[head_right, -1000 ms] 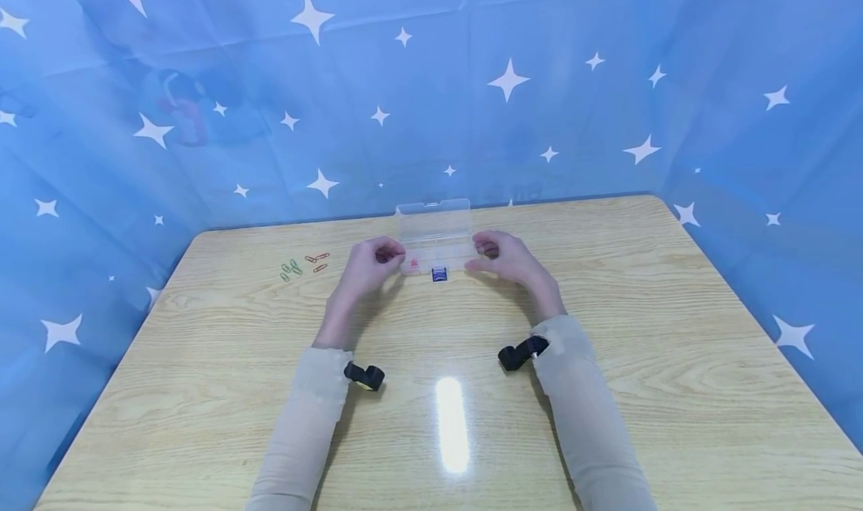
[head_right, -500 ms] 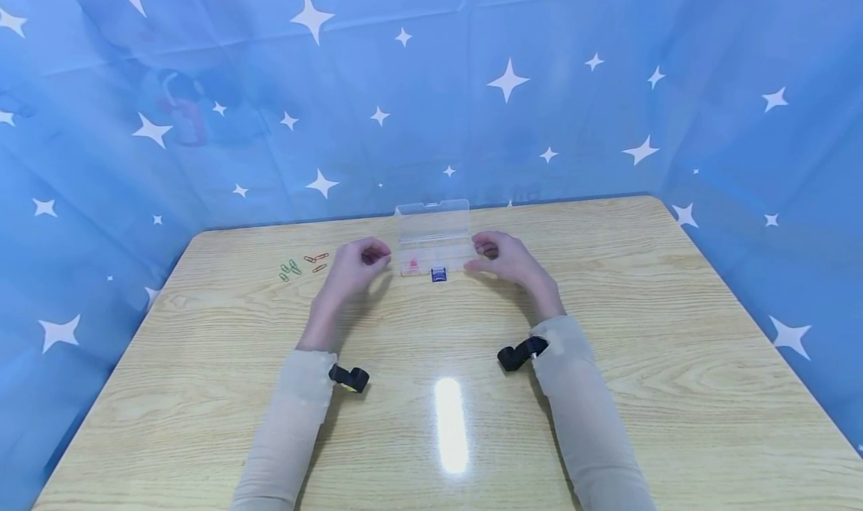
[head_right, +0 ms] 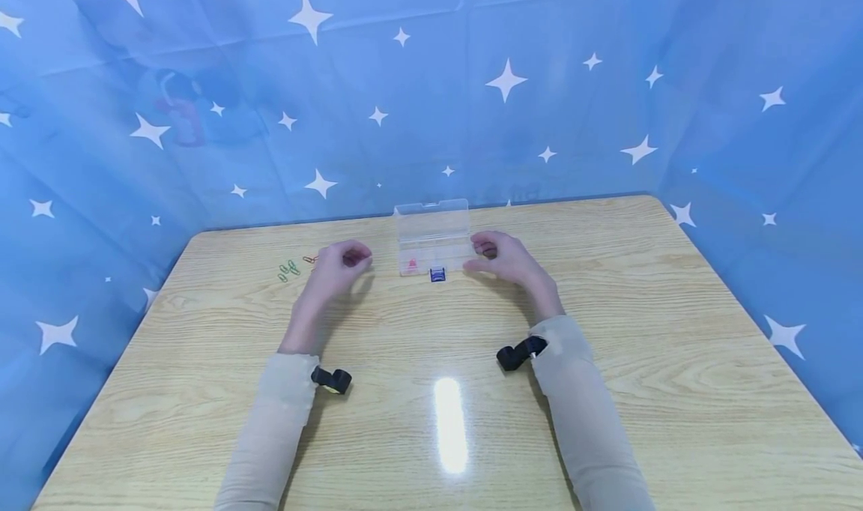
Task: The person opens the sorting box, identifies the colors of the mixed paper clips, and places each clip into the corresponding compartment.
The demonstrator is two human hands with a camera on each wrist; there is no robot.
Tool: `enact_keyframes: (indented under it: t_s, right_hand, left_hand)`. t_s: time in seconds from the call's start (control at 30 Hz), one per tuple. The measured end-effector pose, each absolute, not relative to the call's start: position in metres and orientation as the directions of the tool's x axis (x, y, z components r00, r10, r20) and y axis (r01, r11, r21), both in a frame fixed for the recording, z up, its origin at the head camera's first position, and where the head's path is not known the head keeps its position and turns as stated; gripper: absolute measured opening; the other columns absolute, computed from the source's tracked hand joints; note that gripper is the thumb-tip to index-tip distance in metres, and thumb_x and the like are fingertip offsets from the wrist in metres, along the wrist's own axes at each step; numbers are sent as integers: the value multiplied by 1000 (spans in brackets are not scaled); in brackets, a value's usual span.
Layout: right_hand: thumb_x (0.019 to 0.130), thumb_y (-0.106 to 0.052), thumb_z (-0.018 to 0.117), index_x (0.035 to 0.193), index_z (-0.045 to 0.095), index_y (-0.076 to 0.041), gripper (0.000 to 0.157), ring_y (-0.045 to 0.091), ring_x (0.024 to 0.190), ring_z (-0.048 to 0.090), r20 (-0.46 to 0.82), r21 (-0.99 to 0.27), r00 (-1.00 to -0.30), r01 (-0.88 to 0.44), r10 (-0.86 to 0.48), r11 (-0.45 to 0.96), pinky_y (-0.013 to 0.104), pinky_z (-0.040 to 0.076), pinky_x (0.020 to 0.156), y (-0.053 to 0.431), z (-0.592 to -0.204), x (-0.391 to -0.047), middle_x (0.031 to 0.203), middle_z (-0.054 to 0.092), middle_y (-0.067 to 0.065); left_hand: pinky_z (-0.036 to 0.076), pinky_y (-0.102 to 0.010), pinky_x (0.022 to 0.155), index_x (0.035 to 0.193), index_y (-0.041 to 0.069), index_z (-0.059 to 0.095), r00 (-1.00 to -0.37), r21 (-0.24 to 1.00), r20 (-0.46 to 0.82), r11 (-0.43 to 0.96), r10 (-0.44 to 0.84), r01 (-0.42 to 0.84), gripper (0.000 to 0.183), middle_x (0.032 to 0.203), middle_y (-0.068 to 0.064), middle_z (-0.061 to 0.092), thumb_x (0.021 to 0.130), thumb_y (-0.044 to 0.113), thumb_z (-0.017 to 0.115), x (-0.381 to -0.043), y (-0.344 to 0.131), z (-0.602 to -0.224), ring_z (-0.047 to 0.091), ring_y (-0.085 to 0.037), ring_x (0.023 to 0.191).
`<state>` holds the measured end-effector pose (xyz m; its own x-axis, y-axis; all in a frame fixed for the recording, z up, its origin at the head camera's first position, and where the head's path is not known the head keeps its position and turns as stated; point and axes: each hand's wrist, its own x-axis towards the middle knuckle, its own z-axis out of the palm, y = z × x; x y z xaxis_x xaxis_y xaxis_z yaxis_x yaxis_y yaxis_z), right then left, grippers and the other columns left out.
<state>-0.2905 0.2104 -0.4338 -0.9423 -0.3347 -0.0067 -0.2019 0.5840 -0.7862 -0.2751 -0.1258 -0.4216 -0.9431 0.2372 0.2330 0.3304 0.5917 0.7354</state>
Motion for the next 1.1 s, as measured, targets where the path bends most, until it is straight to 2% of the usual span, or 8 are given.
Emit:
enact_keyframes:
  t_s: [0.5, 0.8, 1.1]
  right_hand:
    - [76, -38, 73, 132, 45, -7, 70, 23, 112, 49, -17, -775, -944, -197, -331, 600, 40, 37, 97, 210, -434, -290, 121, 52, 8]
    - [76, -38, 73, 132, 44, -5, 71, 26, 113, 48, -20, -784, -940, -197, -341, 589, 41, 36, 98, 210, -434, -291, 122, 52, 11]
    - [76, -36, 74, 131, 45, -7, 69, 22, 111, 49, -24, -777, -944, -189, -329, 600, 39, 38, 97, 209, -433, -291, 120, 53, 7]
  left_hand:
    - [49, -33, 73, 101, -2, 64, -946, 694, 255, 644, 199, 322, 20, 89, -10, 63, 85, 10, 62, -272, -158, -422, 59, -21, 81]
    - [49, -37, 75, 104, -4, 62, -949, 697, 264, 646, 172, 310, 23, 93, -14, 63, 85, 8, 63, -271, -178, -422, 58, -26, 85]
    - [48, -38, 78, 104, -6, 62, -958, 695, 253, 664, 132, 275, 23, 95, -16, 62, 84, 7, 62, -273, -194, -426, 58, -28, 88]
